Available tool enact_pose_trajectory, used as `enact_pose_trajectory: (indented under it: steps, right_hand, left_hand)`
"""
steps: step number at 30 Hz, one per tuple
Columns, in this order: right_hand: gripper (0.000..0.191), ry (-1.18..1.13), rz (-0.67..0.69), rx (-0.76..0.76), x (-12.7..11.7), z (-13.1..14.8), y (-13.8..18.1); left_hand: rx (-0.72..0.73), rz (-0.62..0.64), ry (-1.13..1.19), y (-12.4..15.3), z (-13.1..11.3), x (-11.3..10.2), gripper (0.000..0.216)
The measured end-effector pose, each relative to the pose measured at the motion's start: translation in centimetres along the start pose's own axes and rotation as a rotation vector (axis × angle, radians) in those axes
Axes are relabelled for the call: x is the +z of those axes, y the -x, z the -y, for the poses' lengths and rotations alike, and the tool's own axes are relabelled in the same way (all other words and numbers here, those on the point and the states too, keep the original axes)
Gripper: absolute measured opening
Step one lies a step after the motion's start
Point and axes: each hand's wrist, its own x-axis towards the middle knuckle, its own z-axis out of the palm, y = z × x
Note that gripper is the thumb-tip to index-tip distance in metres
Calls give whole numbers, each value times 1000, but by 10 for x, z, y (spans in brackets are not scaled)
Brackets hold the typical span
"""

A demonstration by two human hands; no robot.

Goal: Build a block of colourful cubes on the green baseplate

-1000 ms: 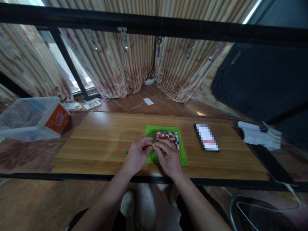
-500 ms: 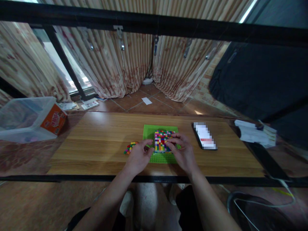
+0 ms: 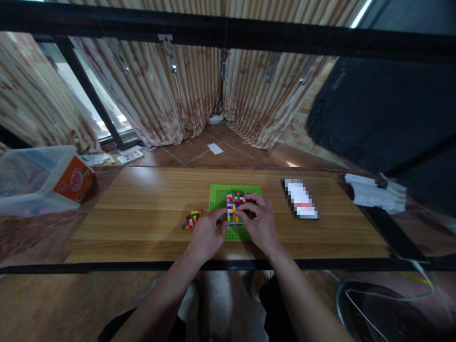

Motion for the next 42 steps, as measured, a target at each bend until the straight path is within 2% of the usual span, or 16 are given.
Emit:
enact_pose_trajectory:
  steps: [16, 26, 32, 42]
  right_hand:
    - [12, 51, -4, -59, 1, 3, 4]
    - [15, -38, -51, 14, 2, 5, 1]
    - [18, 26, -100, 59, 11, 7, 0]
    - [23, 77, -106, 54, 15, 6, 1]
  left_hand:
    - [41, -9, -78, 1, 2, 4, 34]
    - [44, -7, -93, 2, 3, 5, 35]
    - [34, 4, -95, 4, 1, 6, 36]
    - [55, -10, -84, 7, 1, 15, 38]
